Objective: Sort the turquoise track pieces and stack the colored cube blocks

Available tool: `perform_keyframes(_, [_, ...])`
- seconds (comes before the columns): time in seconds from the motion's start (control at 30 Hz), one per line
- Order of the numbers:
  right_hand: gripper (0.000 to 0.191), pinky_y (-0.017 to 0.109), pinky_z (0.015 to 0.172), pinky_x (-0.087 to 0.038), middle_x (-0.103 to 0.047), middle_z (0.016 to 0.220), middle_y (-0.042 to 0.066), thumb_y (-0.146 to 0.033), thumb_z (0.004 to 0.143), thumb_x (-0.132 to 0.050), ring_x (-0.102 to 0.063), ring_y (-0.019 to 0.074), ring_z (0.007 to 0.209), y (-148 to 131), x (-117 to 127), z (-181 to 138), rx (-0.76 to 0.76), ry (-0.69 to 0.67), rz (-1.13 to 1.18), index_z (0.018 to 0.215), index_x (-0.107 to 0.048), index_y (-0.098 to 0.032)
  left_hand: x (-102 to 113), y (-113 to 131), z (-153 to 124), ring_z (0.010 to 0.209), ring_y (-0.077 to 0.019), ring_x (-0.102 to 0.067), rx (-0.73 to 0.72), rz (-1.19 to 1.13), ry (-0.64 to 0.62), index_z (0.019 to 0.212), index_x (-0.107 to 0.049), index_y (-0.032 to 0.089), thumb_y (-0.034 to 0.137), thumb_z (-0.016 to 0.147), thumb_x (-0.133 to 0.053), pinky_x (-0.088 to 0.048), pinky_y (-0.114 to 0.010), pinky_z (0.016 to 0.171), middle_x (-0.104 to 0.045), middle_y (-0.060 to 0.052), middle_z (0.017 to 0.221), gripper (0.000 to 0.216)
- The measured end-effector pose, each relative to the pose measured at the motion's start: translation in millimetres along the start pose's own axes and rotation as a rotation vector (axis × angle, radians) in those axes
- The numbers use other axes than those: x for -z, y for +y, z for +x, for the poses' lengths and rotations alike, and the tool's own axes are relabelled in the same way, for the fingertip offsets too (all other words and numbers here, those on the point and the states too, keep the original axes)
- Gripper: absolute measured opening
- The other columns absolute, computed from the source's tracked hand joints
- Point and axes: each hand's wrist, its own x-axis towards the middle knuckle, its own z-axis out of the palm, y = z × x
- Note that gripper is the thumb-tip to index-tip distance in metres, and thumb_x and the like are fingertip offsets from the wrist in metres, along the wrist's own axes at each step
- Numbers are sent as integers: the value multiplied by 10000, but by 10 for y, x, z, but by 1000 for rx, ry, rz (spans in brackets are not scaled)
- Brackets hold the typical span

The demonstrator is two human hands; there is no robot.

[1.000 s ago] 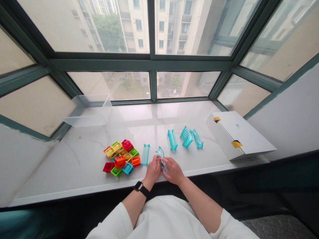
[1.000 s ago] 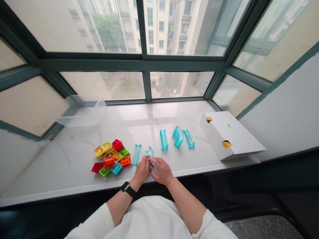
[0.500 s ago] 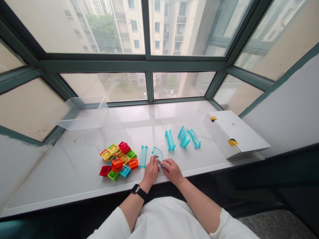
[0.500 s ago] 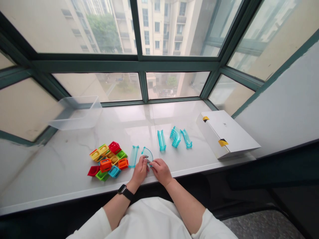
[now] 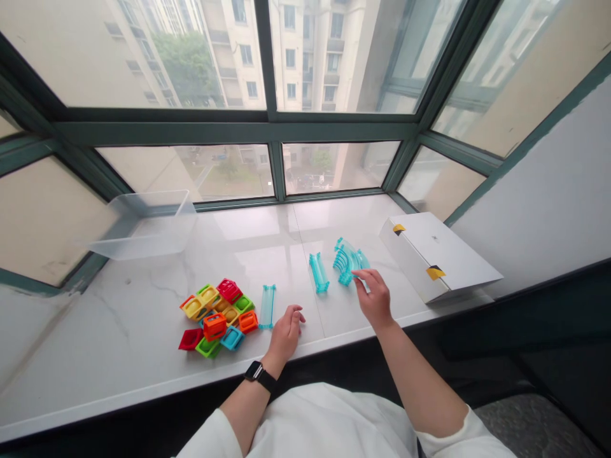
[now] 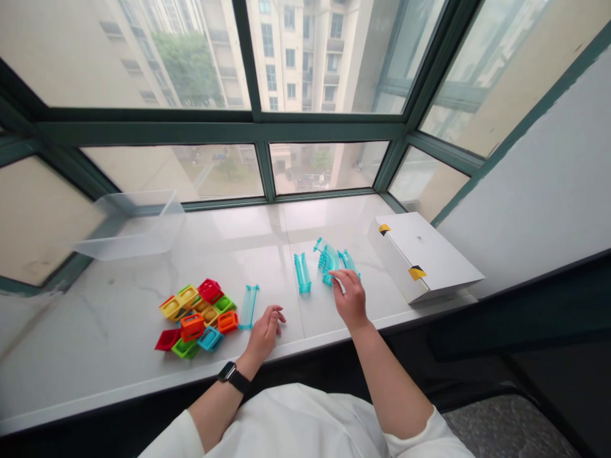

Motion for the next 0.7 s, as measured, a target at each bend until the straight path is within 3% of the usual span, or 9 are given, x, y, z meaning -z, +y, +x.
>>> perform_keyframes(0.1, [203, 423, 910, -583, -725, 1037, 80, -280, 1031, -572, -695, 251, 984, 239, 117, 181, -41, 4, -57, 1102, -759, -251, 3, 14, 4, 637, -158, -652, 10, 4, -9, 1172, -589, 248, 508, 1076, -302, -507, -314, 701, -740, -10, 904, 399])
perform_keyframes(0.23, [225, 418, 871, -579, -728, 1013, 88, -304, 1014, -564, -687, 251, 912, 457, 101, 242, -110, -62, -92, 1090, -767, -240, 7, 36, 6, 640, -165, -652, 18, 3, -17, 1152, -601, 240, 509, 1076, -305, -501, -312, 691, -739, -16, 886, 407])
perform_keyframes(0.7, [239, 427, 911, -557, -737, 1018, 86, -291, 993, -583, -688, 267, 974, 611, -161, 128, -125, -119, -93, 1106, -790, -251, 3, 29, 13, 623, -166, -634, 2, 4, -16, 1089, -632, 234, 525, 1077, -314, -482, -305, 665, -724, -13, 845, 431])
